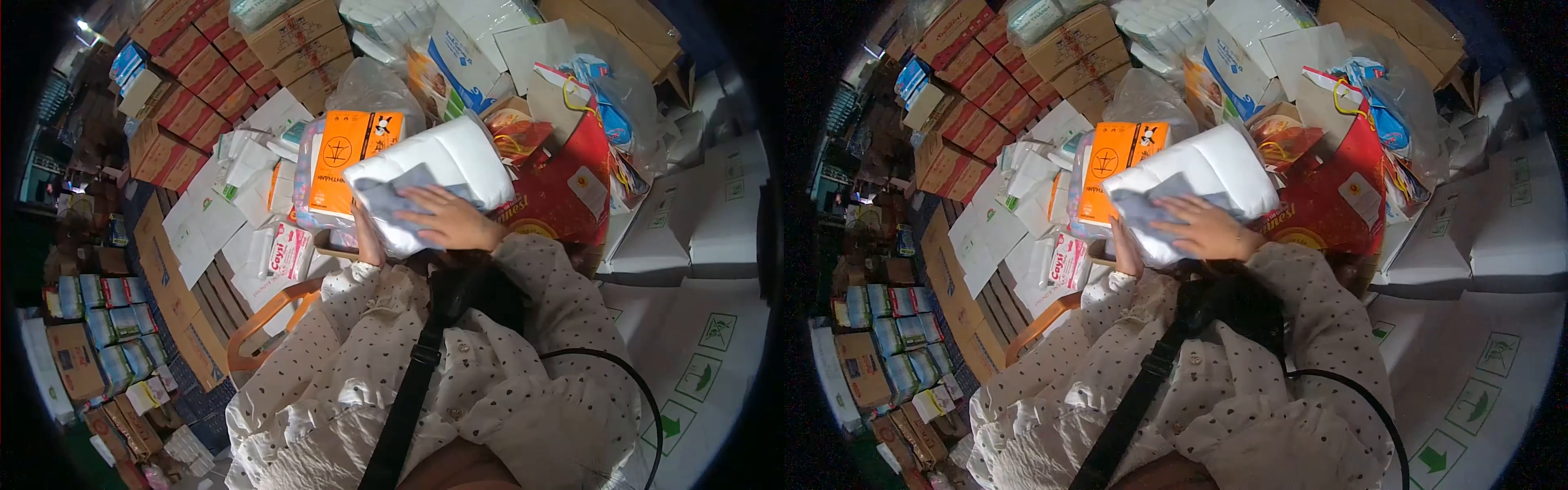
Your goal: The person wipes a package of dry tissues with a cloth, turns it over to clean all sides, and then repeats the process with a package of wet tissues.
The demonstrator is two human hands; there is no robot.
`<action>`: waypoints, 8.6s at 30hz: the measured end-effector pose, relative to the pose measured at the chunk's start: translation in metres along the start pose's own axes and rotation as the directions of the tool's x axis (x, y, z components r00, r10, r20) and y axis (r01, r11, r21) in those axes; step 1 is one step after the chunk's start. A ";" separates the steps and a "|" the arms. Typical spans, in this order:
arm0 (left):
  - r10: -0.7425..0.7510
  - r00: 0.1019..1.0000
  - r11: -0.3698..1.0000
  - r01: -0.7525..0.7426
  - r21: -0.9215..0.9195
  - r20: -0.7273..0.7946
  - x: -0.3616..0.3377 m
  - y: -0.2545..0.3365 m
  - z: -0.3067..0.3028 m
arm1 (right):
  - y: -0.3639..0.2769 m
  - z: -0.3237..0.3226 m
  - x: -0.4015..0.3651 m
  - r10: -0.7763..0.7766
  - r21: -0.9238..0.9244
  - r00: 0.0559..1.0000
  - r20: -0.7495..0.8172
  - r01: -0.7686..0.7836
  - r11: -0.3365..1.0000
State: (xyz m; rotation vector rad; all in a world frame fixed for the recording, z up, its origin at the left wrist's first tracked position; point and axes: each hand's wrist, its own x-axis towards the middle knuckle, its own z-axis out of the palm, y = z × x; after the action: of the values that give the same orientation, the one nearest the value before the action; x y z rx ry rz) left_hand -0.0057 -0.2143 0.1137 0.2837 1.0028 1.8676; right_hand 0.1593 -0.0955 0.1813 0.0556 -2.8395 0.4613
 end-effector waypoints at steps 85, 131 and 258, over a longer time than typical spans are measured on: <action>0.380 0.852 0.415 -0.506 0.756 0.361 -0.040 0.029 0.117 | -0.062 -0.074 0.009 0.208 -0.114 0.662 -0.720 -0.408 0.906; 0.388 0.827 0.556 -0.562 0.612 0.407 -0.049 0.003 0.111 | -0.015 -0.127 -0.019 0.029 -0.307 0.676 -0.737 -0.373 0.876; 0.383 0.838 0.575 -0.545 0.610 0.388 -0.042 -0.004 0.111 | -0.043 -0.095 -0.008 0.142 -0.117 0.567 -0.811 -0.396 0.911</action>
State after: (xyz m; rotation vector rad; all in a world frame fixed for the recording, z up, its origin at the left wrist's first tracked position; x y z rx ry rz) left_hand 0.0822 -0.1908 0.1900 1.3115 1.5745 1.7489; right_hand 0.1947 -0.1066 0.2791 -0.5331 -1.9690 0.0630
